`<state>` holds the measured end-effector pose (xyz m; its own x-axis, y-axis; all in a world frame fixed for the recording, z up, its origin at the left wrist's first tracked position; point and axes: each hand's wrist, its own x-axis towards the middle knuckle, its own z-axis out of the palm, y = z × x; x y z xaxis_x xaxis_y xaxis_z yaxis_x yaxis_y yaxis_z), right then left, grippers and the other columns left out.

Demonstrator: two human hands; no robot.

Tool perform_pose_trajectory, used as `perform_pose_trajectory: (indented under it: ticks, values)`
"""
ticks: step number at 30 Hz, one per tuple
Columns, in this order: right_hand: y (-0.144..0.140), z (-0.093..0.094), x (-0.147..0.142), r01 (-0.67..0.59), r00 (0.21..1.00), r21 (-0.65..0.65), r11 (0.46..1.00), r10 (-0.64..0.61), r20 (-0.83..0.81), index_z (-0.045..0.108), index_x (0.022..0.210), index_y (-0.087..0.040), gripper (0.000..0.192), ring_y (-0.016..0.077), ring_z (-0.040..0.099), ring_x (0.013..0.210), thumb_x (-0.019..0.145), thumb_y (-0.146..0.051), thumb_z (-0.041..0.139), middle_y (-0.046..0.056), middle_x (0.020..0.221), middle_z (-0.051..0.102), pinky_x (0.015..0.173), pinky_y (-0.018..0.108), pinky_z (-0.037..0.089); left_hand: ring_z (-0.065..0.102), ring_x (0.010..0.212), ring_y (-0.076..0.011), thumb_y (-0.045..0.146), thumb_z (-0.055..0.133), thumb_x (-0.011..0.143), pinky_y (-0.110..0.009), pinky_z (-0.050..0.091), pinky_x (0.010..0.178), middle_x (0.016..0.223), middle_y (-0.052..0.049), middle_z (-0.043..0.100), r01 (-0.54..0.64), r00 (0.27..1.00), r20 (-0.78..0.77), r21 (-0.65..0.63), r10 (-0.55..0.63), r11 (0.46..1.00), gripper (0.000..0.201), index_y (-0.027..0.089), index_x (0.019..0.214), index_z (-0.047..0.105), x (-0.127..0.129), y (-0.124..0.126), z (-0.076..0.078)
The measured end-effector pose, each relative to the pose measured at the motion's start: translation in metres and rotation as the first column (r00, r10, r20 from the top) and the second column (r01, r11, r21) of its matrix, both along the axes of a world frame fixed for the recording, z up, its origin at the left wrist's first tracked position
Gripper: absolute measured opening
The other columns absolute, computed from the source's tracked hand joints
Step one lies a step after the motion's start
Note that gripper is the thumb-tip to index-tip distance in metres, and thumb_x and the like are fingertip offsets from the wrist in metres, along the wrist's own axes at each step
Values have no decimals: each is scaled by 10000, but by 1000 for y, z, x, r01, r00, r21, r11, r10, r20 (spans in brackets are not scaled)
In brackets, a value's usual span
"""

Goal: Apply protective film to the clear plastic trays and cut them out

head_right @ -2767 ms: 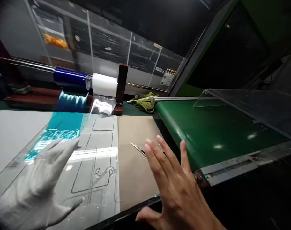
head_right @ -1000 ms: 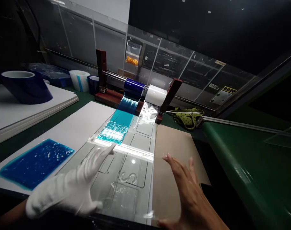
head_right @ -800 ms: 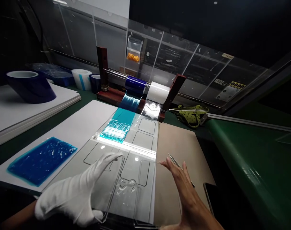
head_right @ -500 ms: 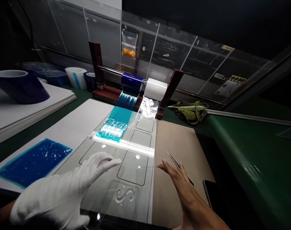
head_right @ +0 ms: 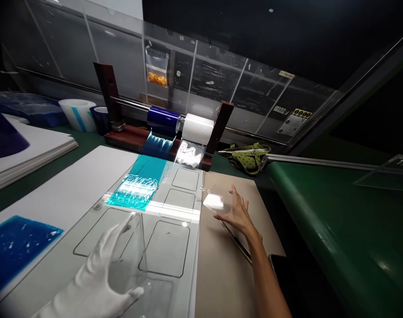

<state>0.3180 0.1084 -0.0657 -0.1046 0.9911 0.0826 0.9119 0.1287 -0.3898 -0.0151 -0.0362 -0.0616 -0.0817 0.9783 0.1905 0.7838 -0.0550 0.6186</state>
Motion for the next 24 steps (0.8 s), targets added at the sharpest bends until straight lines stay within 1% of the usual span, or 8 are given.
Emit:
perform_pose_trajectory:
  ticks: [3,6,9,11,13,16,21,24]
  values:
    - [26,-13,4,-7,1000,-39,999,8,18,-42,1514,-194,1121,356,336,1373,725,-533,679,193,1432,403,1089,650,142,483,1233,-390,467,680,583,-565,476,967,1399,-138,402,57,993,98,18,-58,998,1107,272,1493,80,-6,-8,-7]
    - [27,-16,3,1,999,-36,999,1,53,48,1510,-168,1056,331,298,1396,737,-550,657,190,1446,385,1093,586,213,518,1204,-374,496,685,581,-541,505,952,1365,-111,454,118,977,178,24,-120,993,1088,296,1490,121,-10,-12,-7]
    - [2,-16,4,66,993,-11,998,-64,103,366,1390,-194,708,317,402,1315,810,-539,580,150,1370,462,1036,506,323,516,1206,-381,489,709,535,-538,497,973,1347,-108,472,143,964,219,41,-148,989,1113,288,1482,160,-11,-14,-5]
    - [-22,-19,3,120,984,-13,993,-117,133,572,1120,-205,386,300,544,1118,873,-493,501,120,1175,579,939,470,388,497,1229,-385,468,726,534,-540,475,1006,1349,-115,465,148,961,224,75,-162,986,1118,282,1480,159,-11,-16,-6]
    - [-45,-25,0,171,974,-19,985,-167,150,597,874,-202,282,282,587,943,908,-435,441,106,973,614,851,450,410,487,1245,-381,436,729,582,-542,458,1028,1342,-117,469,169,960,211,89,-184,982,1099,289,1488,125,-9,-17,-6]
    - [-70,-29,-10,223,969,-15,975,-220,115,534,795,-200,284,271,573,843,935,-384,368,113,867,593,768,424,422,519,1224,-340,396,677,717,-515,456,1046,1291,-79,519,252,952,172,35,-255,967,987,345,1496,72,-9,-18,-3]
    - [-118,6,-47,85,985,-99,991,-99,-140,492,993,-207,367,163,553,615,1008,-418,192,7,726,556,602,282,451,562,1138,-275,396,575,887,-509,493,965,1292,-96,531,359,927,131,-42,-351,932,571,254,1402,374,-15,-23,14]
    - [-164,38,-83,-76,903,-179,981,-9,-430,560,986,-215,388,146,553,621,999,-466,265,-16,658,523,605,251,454,562,1105,-249,396,566,906,-482,508,916,1292,-112,527,421,904,124,-74,-410,904,432,190,1280,499,-18,-29,24]
